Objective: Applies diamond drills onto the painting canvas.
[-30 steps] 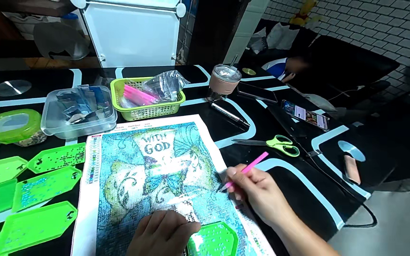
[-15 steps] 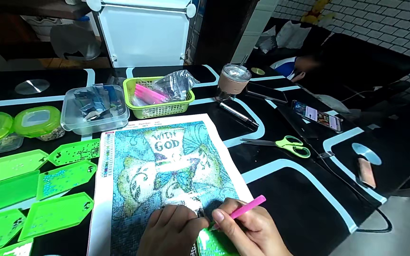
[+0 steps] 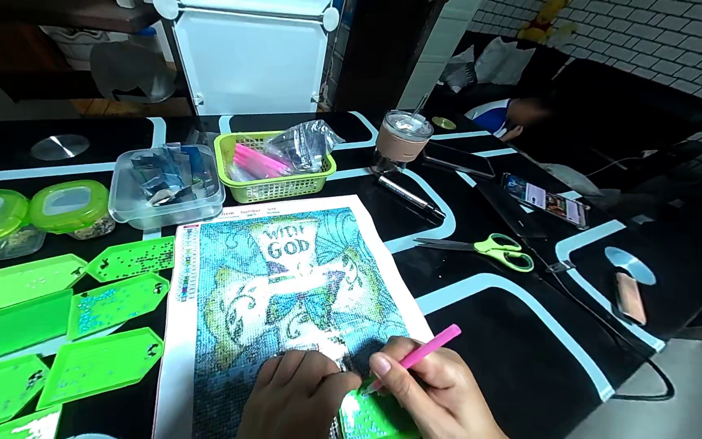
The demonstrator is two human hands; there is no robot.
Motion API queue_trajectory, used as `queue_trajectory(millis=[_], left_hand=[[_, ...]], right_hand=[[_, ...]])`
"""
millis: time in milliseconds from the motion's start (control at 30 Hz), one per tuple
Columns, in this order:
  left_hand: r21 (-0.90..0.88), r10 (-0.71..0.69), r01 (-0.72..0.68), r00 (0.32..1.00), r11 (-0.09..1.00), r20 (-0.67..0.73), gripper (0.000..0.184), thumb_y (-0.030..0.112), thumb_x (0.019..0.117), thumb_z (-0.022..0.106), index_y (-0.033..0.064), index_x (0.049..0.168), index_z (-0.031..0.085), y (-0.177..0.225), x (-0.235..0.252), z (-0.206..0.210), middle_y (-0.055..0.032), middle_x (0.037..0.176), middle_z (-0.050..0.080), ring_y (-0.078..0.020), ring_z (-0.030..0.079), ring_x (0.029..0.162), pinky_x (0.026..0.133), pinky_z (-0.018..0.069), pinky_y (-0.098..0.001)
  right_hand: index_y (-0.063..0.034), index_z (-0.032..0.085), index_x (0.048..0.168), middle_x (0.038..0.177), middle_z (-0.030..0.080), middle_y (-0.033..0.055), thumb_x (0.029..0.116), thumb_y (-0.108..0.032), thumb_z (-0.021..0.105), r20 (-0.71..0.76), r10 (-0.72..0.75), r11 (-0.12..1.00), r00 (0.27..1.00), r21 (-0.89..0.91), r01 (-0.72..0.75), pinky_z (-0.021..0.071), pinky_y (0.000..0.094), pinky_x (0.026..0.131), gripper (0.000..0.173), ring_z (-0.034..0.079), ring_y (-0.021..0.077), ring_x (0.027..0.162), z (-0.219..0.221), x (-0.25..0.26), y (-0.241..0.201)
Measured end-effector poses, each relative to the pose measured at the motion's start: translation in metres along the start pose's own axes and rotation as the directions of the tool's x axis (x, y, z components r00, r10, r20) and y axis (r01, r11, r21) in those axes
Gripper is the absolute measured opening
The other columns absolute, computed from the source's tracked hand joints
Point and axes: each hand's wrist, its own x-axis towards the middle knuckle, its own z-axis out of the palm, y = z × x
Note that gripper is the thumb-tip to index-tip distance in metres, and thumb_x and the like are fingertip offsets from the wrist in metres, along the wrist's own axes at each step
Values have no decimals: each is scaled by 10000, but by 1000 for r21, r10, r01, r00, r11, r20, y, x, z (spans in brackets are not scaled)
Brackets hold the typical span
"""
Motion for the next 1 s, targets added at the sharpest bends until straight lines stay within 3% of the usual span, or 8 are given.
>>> queue_trajectory(millis=[133, 233, 433, 1000], left_hand=[[-13, -9, 9, 1000, 1000, 29, 448, 457, 813, 801, 185, 1168, 769, 0, 0, -2, -65, 1034, 721, -279, 650, 976, 839, 479, -454], [-10, 1, 0, 999, 1000, 45, 444, 456, 833, 788, 173, 1175, 760, 0, 1, -2, -75, 1042, 721, -291, 649, 997, 848, 481, -462], [-15, -6, 6, 999, 1000, 52, 444, 437, 828, 801, 165, 1177, 762, 0, 0, -3, -85, 1049, 722, -298, 647, 1003, 870, 477, -465], [-20, -24, 25, 997, 999, 76, 440, 444, 848, 786, 162, 1184, 761, 2, 1, -7, -97, 1065, 723, -308, 643, 1032, 889, 474, -468]], right_hand=[[-142, 697, 891, 776, 701, -90, 1069, -212, 536, -140, 262, 951, 955, 204, -231, 496, 117, 545, 250, 611, -50, 624, -19, 11, -1], [-141, 695, 811, 717, 702, -48, 1053, -164, 507, -256, 384, 918, 887, 207, -338, 500, 141, 517, 308, 616, -6, 571, -38, 24, 8], [-128, 681, 826, 693, 667, -60, 1045, -183, 551, -286, 248, 966, 925, 6, -257, 494, 139, 506, 261, 596, -8, 555, -36, 21, 22], [-116, 678, 844, 688, 630, -77, 1050, -227, 555, -239, 133, 968, 962, -175, -178, 480, 119, 526, 264, 572, -33, 572, -35, 18, 26]])
